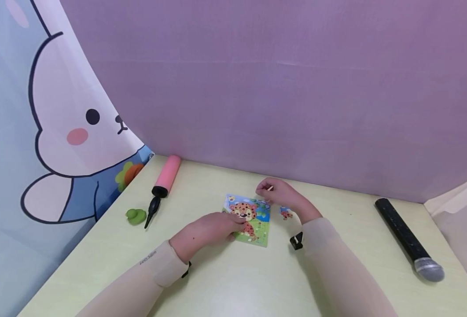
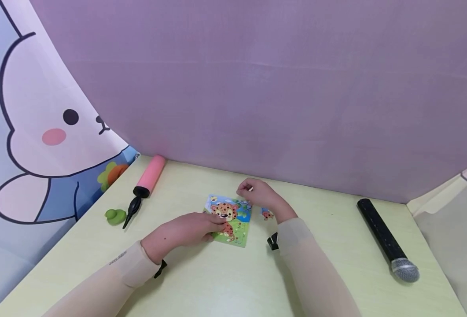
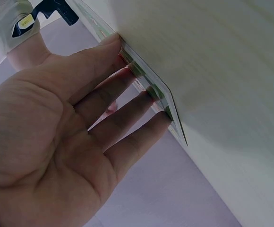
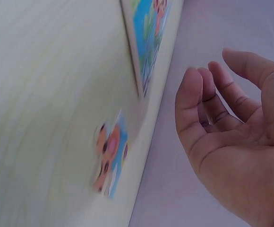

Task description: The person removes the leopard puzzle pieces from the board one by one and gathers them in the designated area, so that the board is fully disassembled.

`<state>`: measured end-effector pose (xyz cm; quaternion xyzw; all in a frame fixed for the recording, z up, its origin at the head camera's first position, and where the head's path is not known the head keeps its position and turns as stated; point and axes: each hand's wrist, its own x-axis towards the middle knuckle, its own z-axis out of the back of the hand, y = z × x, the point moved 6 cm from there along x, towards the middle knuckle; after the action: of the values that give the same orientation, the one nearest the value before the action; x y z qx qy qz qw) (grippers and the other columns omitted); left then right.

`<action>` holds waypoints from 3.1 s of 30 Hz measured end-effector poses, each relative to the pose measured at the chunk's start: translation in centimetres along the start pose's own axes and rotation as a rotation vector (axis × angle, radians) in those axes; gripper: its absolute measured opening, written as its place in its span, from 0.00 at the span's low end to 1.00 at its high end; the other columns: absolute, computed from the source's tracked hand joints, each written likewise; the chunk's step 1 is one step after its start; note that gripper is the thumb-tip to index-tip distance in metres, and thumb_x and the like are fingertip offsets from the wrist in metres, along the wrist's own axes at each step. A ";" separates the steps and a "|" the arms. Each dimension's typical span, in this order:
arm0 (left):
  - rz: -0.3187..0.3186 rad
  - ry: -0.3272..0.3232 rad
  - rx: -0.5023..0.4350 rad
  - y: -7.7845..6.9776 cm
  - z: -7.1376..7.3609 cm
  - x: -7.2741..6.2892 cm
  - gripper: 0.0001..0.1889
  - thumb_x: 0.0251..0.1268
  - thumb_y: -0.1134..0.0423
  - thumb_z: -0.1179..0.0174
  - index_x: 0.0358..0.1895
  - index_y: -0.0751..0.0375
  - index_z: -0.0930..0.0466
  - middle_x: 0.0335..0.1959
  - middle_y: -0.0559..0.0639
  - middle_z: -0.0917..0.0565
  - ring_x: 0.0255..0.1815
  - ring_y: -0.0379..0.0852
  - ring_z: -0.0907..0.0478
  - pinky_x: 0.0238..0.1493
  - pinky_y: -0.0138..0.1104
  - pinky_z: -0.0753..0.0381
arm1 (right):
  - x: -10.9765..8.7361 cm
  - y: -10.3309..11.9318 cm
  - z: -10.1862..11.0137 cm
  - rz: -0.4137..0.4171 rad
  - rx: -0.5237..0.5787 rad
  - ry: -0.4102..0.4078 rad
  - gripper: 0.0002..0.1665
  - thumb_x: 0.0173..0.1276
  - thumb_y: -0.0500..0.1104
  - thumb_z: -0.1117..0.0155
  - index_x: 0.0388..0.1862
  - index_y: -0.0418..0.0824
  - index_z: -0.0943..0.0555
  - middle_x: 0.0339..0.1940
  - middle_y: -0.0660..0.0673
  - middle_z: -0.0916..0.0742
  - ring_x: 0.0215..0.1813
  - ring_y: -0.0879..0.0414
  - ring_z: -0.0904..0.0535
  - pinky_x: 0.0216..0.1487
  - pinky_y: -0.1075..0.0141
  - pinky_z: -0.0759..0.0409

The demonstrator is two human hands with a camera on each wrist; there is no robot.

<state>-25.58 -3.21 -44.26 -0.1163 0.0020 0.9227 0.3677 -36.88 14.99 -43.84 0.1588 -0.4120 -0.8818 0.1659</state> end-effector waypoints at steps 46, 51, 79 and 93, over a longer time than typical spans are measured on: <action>-0.026 -0.002 0.042 0.0 0.2 0.0 0.21 0.78 0.60 0.35 0.71 0.49 0.18 0.80 0.43 0.24 0.81 0.46 0.27 0.78 0.40 0.22 | 2.4 1.5 -4.3 0.108 -0.259 0.133 0.20 0.70 0.48 0.23 0.56 0.43 0.15 0.60 0.42 0.17 0.60 0.49 0.22 0.71 0.48 0.20; -0.032 -0.018 0.047 -0.1 0.4 -0.2 0.22 0.77 0.60 0.33 0.71 0.50 0.18 0.79 0.44 0.23 0.81 0.46 0.26 0.77 0.40 0.21 | 2.5 1.5 -4.4 0.098 -0.256 0.140 0.20 0.70 0.48 0.22 0.56 0.44 0.15 0.59 0.43 0.17 0.59 0.49 0.23 0.71 0.49 0.20; -0.057 -0.025 0.045 -0.2 0.5 -0.3 0.22 0.77 0.61 0.34 0.70 0.51 0.18 0.79 0.45 0.23 0.81 0.47 0.26 0.78 0.40 0.21 | 2.5 1.8 -4.5 0.137 -0.312 0.145 0.15 0.69 0.49 0.23 0.51 0.48 0.15 0.53 0.46 0.18 0.54 0.51 0.23 0.63 0.52 0.19; -0.008 0.000 0.012 0.0 0.0 0.0 0.23 0.78 0.60 0.35 0.73 0.48 0.19 0.81 0.42 0.25 0.83 0.46 0.29 0.79 0.42 0.23 | 2.4 1.9 -4.6 0.186 -0.371 0.155 0.18 0.69 0.49 0.25 0.56 0.51 0.15 0.55 0.46 0.17 0.58 0.50 0.20 0.66 0.49 0.17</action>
<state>-25.61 -3.19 -44.31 -0.1140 0.0071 0.9211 0.3722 -36.79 9.73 -45.48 0.1543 -0.2418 -0.9085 0.3040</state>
